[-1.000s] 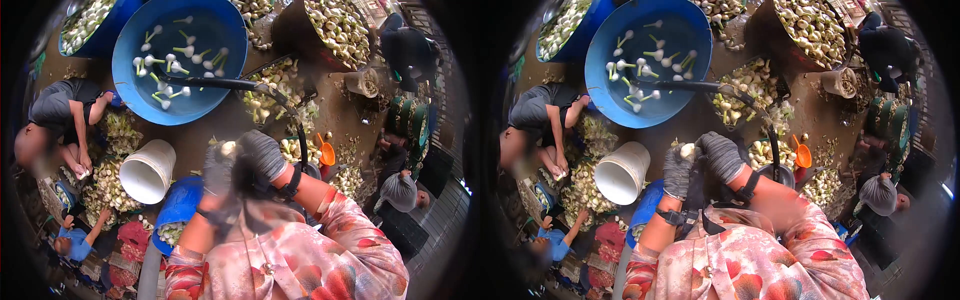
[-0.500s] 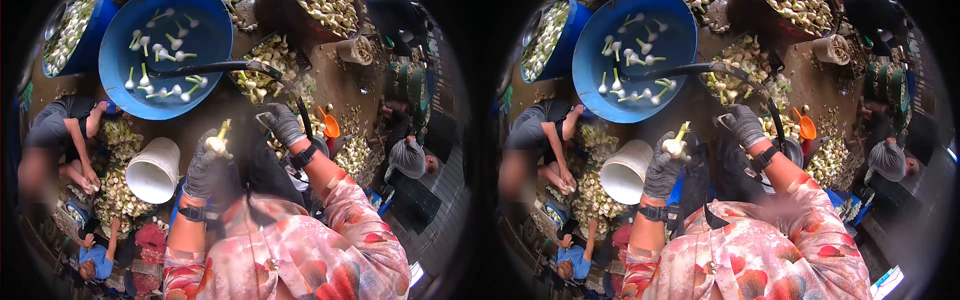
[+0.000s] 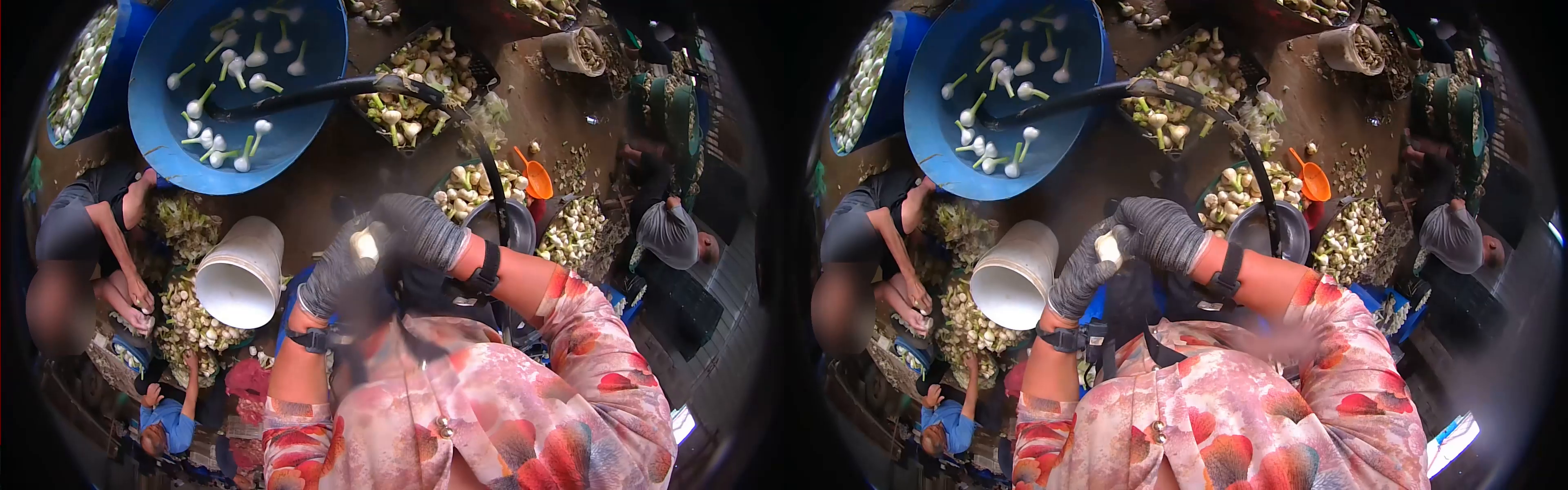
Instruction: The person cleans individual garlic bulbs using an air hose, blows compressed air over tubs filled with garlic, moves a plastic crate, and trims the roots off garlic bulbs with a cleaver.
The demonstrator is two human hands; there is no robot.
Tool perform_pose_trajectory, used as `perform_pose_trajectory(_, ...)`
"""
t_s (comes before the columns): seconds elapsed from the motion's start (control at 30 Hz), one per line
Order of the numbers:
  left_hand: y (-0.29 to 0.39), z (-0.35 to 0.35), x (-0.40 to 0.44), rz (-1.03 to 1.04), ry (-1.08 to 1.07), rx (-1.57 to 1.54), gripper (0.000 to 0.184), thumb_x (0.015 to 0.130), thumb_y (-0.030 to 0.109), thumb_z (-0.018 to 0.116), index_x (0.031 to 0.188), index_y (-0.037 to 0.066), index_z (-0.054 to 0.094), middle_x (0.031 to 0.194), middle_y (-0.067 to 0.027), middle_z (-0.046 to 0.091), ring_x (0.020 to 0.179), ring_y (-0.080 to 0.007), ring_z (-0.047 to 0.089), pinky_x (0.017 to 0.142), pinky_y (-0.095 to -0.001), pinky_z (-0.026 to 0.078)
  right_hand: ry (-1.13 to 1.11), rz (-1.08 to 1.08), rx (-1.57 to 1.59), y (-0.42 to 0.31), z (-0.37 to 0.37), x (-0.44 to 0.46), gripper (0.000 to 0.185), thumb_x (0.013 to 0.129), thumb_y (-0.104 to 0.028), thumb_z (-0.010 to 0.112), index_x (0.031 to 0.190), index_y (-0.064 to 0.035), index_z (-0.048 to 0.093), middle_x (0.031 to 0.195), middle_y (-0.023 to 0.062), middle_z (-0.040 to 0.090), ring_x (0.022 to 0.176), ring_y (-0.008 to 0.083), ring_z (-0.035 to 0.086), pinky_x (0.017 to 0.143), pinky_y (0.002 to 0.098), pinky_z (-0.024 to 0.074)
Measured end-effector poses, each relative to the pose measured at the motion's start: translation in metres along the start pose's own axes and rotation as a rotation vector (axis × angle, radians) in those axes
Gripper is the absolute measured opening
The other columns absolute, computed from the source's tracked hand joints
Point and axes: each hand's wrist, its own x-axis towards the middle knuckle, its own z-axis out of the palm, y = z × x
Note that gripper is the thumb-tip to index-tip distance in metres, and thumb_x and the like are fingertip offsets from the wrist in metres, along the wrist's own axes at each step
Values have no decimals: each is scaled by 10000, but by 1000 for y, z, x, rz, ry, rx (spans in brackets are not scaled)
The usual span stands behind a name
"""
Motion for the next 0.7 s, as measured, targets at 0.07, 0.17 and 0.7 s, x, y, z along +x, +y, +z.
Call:
perform_pose_trajectory(0.07,10,10,4,-16,37,-41,742,764,386,733,1345,21,451,1176,-47,553,1081,-163,529,963,-324,420,82,115,153,8,7,-5,227,741,-197,674,932,-80,630,828,169,634,804,363,628,712,428,515)
perform_pose_trajectory(0.17,-6,8,8,-250,232,23,722,780,355,735,1357,31,446,1168,-59,561,1058,-167,542,944,-338,437,86,-25,6,16,11,-7,180,801,-202,632,914,-65,599,808,163,642,779,354,638,696,429,512)
perform_pose_trajectory(0.7,-111,-129,-68,-239,830,-35,236,858,236,648,980,54,562,869,-111,633,735,-196,624,633,-332,544,-143,655,-103,267,72,99,372,884,-327,577,1168,-90,607,1048,206,643,1036,380,603,887,436,474)
